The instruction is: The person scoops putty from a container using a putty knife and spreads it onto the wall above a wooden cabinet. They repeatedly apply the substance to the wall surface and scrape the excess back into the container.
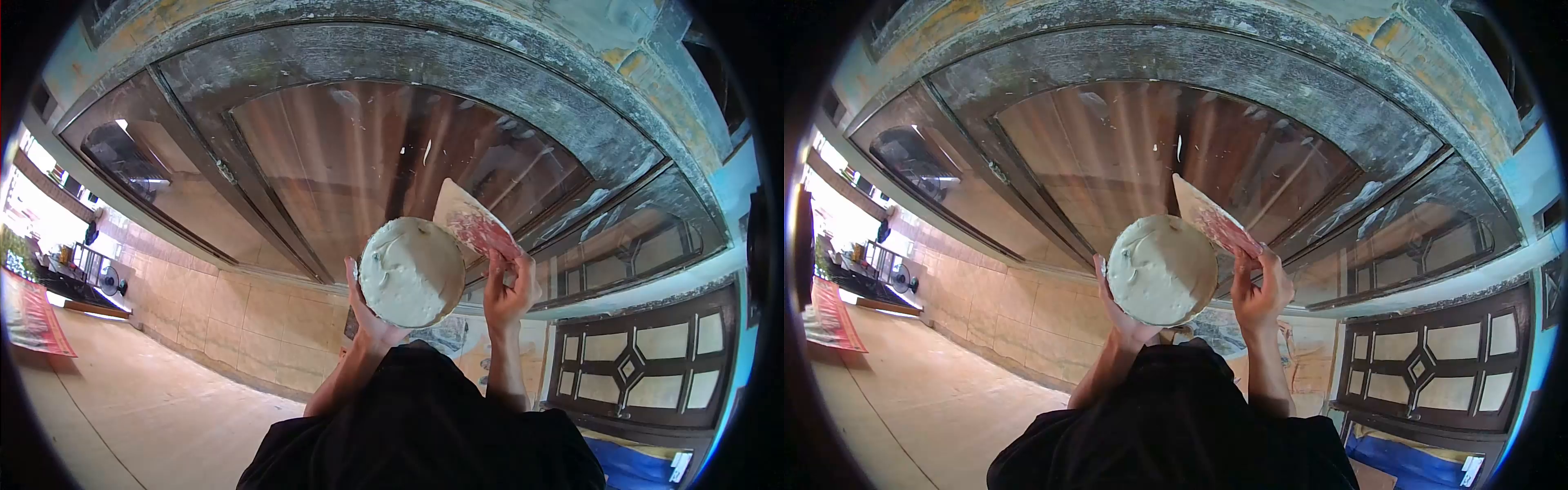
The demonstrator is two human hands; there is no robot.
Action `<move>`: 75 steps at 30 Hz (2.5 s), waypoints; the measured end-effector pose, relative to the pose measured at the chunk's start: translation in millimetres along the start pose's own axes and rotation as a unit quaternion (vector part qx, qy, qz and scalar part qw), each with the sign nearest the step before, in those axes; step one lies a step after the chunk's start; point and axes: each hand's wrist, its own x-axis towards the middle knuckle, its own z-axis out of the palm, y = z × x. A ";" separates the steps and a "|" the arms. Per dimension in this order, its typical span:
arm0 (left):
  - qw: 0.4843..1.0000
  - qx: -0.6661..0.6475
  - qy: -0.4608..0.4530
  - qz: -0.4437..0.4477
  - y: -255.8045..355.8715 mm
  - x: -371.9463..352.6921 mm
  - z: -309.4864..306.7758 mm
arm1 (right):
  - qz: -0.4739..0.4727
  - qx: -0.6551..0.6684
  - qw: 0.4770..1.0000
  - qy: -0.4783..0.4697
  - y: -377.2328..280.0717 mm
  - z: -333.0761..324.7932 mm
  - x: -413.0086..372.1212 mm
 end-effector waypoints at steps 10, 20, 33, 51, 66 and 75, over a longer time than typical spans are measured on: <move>1.000 0.004 -0.025 -0.007 0.6 -2.5 3.9 | -0.036 -0.029 0.997 -0.068 -3.3 -0.1 -2.9; 1.000 0.004 -0.008 -0.014 1.5 -4.7 0.3 | 0.005 -0.009 1.000 -0.007 2.0 -9.0 -8.9; 0.999 -0.010 -0.033 -0.011 0.3 -6.8 1.0 | -0.006 -0.048 0.999 -0.015 -2.2 -3.3 -11.3; 0.999 -0.004 -0.032 -0.002 0.5 -11.1 7.5 | 0.062 0.020 0.998 -0.013 -4.9 -7.9 -6.0; 0.997 -0.019 -0.074 -0.010 1.5 -15.6 11.3 | 0.106 0.075 0.991 -0.033 -6.2 -10.7 1.9; 0.999 -0.012 -0.038 -0.005 -0.3 -14.8 12.0 | 0.120 0.085 0.988 -0.037 0.3 -13.0 0.2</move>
